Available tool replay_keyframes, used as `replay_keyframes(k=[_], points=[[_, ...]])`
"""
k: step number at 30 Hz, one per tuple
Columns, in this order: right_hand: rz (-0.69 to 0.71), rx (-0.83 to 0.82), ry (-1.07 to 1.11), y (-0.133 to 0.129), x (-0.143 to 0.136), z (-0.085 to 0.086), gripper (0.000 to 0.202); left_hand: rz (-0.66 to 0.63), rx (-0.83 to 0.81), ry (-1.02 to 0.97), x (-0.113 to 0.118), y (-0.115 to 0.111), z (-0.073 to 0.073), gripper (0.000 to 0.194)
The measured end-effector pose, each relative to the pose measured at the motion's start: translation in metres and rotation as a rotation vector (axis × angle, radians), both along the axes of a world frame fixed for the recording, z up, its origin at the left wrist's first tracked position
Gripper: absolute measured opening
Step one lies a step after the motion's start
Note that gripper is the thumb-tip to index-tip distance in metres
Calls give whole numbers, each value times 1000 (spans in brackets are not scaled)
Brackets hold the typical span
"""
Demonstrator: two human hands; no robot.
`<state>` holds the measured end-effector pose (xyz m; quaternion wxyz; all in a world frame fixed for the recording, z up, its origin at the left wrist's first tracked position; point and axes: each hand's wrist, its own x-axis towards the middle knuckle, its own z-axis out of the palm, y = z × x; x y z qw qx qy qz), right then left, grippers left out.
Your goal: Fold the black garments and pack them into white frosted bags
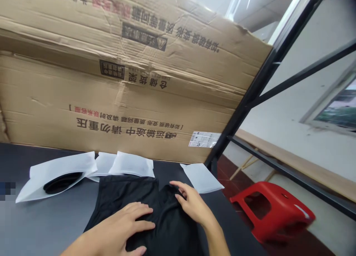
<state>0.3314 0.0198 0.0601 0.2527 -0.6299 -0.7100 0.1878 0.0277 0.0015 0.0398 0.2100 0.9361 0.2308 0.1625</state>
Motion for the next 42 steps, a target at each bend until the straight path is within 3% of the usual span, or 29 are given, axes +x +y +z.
replay_keyframes(k=[9, 14, 17, 27, 29, 36, 42], points=[[-126, 139, 93, 9, 0, 3, 36, 0, -4, -39, 0, -1, 1, 64], [-91, 115, 128, 7, -1, 0, 34, -2, 0, -29, -1, 0, 0, 65], [-76, 128, 67, 7, -7, -3, 34, -3, 4, -62, -1, -1, 0, 64], [-283, 227, -175, 16, -31, -11, 6, 5, 7, -91, 0, -2, -2, 60], [-308, 252, -172, 17, -31, -11, 10, 2, 8, -96, -1, -2, -3, 60], [-334, 307, -26, 24, -28, -11, 18, 8, 28, -105, 0, -2, -5, 60], [-293, 236, 164, 27, -21, -11, 21, 11, 24, -85, 0, -2, -2, 62]])
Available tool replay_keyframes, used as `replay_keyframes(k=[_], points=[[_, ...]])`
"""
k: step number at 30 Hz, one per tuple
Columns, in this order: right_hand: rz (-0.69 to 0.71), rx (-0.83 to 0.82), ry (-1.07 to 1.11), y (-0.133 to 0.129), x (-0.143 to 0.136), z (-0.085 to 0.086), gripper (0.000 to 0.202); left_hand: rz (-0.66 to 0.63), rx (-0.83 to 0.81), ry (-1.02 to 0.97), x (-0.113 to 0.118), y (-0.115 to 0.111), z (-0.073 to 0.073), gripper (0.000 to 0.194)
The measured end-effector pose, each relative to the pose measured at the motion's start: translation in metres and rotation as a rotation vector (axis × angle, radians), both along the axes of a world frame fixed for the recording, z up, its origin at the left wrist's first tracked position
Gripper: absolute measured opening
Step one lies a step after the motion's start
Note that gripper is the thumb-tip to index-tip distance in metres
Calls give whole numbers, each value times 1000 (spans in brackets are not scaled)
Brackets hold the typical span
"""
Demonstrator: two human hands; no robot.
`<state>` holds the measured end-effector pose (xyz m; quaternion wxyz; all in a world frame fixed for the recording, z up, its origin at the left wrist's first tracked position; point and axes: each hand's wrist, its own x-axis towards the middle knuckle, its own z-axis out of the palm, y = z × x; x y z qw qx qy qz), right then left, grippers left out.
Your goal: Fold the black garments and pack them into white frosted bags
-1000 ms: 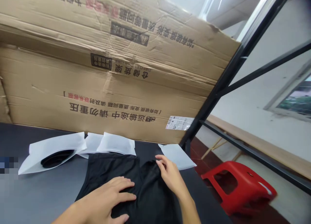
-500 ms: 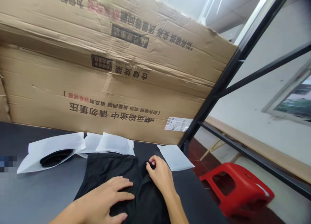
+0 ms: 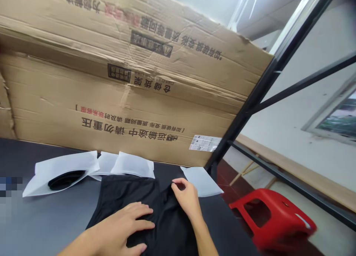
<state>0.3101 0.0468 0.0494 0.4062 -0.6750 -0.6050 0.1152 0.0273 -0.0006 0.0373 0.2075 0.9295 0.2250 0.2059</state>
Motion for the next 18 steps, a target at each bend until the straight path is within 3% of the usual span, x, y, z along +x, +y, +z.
replay_keyframes(k=[5, 12, 15, 18], points=[[14, -37, 145, 5, 3, -9, 28, -6, -9, 22, 0, 0, -1, 62], [-95, -9, 209, 20, 13, -24, 37, -23, -37, -2, 1, 2, 0, 61], [-77, -12, 213, 24, 17, -21, 42, -34, -51, 25, 0, 2, 4, 61], [28, -59, 213, 19, 22, -12, 44, -32, -68, 52, 0, 2, 10, 60]])
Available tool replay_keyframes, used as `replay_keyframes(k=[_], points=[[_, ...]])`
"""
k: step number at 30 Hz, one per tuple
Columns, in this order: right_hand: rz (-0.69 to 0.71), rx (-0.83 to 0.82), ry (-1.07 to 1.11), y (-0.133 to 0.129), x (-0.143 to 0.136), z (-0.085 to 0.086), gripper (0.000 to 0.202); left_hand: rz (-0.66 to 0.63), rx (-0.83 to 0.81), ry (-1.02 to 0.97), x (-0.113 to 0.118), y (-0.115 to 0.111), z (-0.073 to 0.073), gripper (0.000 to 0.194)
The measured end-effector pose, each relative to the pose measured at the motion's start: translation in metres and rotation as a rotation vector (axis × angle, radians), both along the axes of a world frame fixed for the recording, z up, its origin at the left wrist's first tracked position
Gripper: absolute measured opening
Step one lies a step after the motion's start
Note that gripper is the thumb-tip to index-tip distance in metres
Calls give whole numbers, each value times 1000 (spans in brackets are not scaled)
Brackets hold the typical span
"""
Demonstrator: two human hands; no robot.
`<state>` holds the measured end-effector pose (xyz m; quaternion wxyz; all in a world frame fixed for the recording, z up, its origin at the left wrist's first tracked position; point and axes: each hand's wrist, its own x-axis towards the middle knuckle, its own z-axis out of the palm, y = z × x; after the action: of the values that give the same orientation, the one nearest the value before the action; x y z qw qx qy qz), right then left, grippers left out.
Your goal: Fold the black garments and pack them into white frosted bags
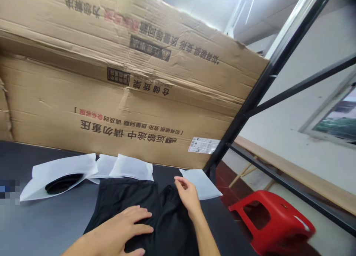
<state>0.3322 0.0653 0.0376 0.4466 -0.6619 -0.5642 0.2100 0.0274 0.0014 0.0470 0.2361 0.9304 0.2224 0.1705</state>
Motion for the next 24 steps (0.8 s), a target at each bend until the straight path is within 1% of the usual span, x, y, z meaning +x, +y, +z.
replay_keyframes(k=[3, 5, 7, 8, 10, 13, 15, 17, 19, 21, 23, 24], points=[[138, -85, -16, -14, 6, 10, 44, -2, -16, 26, 0, 0, 5, 60], [241, -157, -44, -24, 9, 15, 53, 4, -26, 48, 0, 1, 6, 58], [344, -235, -84, -32, 10, 18, 62, 13, -34, 66, 0, 2, 4, 58], [375, -264, -103, -34, 9, 18, 64, 17, -35, 72, 0, 2, 2, 58], [381, -282, -130, -36, 4, 20, 60, 31, -22, 73, 0, 4, -3, 61], [332, -228, -155, -37, -6, 28, 38, 59, 18, 63, 1, 5, -6, 69], [333, -164, -194, -42, -15, 37, 24, 54, 34, 72, 1, 5, -4, 72], [358, -97, -242, -52, -23, 46, 17, 28, 40, 89, 0, 4, 0, 70], [388, -62, -268, -68, -30, 51, 17, 16, 51, 99, 0, 4, 3, 67], [407, -66, -272, -89, -32, 51, 20, 32, 72, 102, 0, 3, 3, 65], [477, -137, -270, -110, -28, 48, 29, 63, 110, 93, 1, 2, 0, 65], [554, -210, -269, -120, -23, 46, 35, 81, 139, 79, 2, 1, -3, 64]])
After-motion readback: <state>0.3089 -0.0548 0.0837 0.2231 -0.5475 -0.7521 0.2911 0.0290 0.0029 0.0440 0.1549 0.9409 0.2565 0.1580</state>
